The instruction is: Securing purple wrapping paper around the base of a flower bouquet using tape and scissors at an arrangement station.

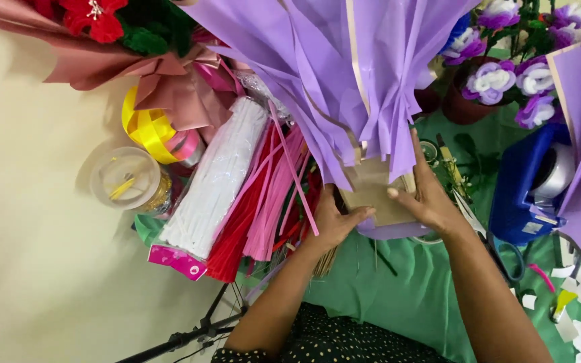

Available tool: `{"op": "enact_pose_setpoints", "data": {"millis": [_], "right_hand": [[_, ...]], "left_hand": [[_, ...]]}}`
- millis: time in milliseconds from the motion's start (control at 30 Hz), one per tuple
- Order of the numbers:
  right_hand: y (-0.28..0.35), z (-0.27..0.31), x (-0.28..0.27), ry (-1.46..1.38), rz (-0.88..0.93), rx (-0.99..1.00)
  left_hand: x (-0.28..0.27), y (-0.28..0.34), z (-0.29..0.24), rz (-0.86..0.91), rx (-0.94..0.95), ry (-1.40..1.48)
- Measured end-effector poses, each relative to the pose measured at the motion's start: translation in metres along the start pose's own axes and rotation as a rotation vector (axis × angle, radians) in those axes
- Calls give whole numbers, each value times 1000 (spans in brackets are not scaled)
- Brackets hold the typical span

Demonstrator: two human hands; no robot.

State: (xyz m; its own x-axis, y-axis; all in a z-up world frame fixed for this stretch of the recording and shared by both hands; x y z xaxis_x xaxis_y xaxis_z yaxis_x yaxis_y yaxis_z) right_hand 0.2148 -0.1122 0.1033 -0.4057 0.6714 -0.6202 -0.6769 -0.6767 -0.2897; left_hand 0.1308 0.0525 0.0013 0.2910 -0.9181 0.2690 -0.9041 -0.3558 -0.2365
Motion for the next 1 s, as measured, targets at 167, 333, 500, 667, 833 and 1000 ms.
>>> {"op": "enact_pose_setpoints", "data": {"millis": [167, 333, 500, 667, 833, 1000], "right_hand": [[2, -2, 8, -36, -154, -40], [5, -24, 12, -95, -235, -100], [-1, -35, 2, -29, -223, -162], [-8, -56, 17, 27, -243, -212], [-10, -29, 13, 147, -344, -281], [-10, 2, -15, 24, -374, -440]], "left_hand": [[-9, 2, -18, 48, -71, -82], [-28, 10, -39, 51, -61, -65], [-71, 4, -79, -345, 21, 288], [-77, 3, -84, -412, 33, 358], [-58, 1, -86, -342, -30, 313], [-58, -7, -68, -313, 2, 284]]}}
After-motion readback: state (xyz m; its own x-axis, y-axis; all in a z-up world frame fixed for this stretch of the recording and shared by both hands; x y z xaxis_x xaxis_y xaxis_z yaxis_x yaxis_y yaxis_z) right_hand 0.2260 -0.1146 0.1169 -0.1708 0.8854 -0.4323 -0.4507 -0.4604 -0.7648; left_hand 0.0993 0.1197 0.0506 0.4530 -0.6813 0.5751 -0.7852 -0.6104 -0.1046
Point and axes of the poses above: each hand's wrist, its own y-axis away from the middle knuckle, its own x-axis out of the palm, z = x × y, the point moved 3 cm from there along -y, towards the middle knuckle, and after that the axes turned 12 degrees about y, right-handed, at the moved point
